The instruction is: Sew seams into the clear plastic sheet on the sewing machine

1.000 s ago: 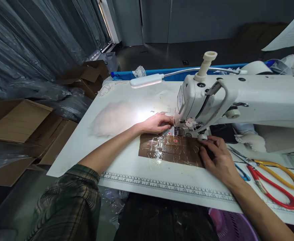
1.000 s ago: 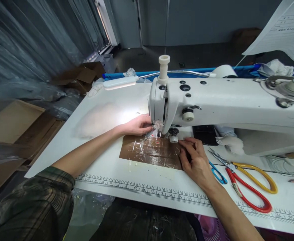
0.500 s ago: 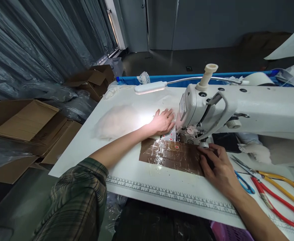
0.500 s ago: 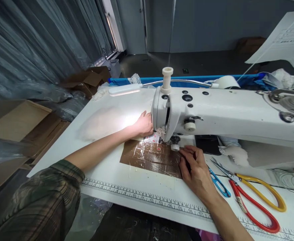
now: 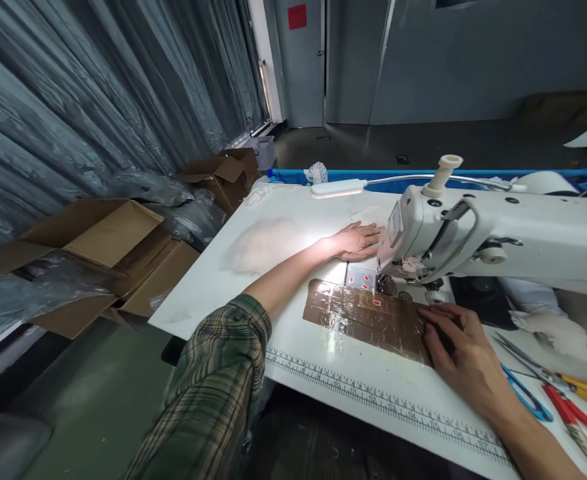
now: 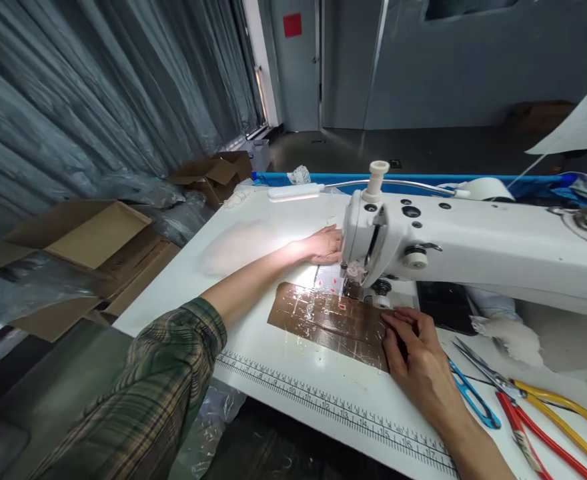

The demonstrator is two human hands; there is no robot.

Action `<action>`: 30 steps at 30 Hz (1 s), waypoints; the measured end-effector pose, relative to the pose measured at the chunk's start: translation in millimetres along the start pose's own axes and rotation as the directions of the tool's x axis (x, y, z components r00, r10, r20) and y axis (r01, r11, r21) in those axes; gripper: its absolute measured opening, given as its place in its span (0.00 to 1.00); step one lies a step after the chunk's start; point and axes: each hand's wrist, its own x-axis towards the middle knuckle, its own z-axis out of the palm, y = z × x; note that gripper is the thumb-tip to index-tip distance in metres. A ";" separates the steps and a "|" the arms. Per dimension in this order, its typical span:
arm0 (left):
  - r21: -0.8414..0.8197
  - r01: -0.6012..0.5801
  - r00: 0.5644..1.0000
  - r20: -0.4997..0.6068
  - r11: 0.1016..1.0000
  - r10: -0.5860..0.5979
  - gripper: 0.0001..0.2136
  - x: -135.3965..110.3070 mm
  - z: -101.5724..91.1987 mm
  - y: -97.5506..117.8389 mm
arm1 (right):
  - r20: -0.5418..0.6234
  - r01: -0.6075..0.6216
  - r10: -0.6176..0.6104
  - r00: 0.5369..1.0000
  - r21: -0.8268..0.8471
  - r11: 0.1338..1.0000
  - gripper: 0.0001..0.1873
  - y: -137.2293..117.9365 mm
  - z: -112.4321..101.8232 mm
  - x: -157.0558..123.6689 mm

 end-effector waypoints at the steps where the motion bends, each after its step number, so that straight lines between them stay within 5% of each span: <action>1: 0.026 -0.008 1.000 0.024 1.000 0.008 0.18 -1.4 -0.2 0.9 | -0.004 0.007 -0.007 1.000 -0.001 1.000 0.16 0.9 0.5 -0.7; 6: 0.096 0.059 0.996 -0.065 0.994 -0.053 0.21 -31.8 -11.6 17.3 | -0.015 0.047 -0.047 0.999 -0.003 0.999 0.17 6.9 3.4 -2.9; 11: 0.090 0.195 0.971 -0.161 0.977 -0.179 0.15 -113.2 -48.0 21.4 | 0.021 0.041 -0.040 0.999 -0.041 0.998 0.17 8.3 4.1 -3.1; 14: 0.025 0.415 0.889 -0.223 0.909 -0.400 0.13 -163.5 -70.8 12.3 | 0.042 0.012 -0.010 0.999 -0.060 0.998 0.16 4.3 3.7 -3.6; 17: -0.070 0.514 0.825 -0.230 0.855 -0.516 0.13 -195.2 -77.7 8.5 | 0.038 -0.021 0.024 0.999 -0.077 0.997 0.17 0.8 4.1 -3.9; 22: -0.040 0.570 0.799 -0.204 0.820 -0.565 0.12 -206.5 -61.0 15.3 | 0.024 -0.020 0.023 0.999 -0.098 0.995 0.16 3.7 7.5 -4.3; 30: -0.046 0.604 0.734 -0.357 0.795 -0.578 0.09 -193.6 -58.5 21.1 | 0.014 0.002 0.000 1.000 -0.085 0.996 0.16 3.3 7.7 -2.4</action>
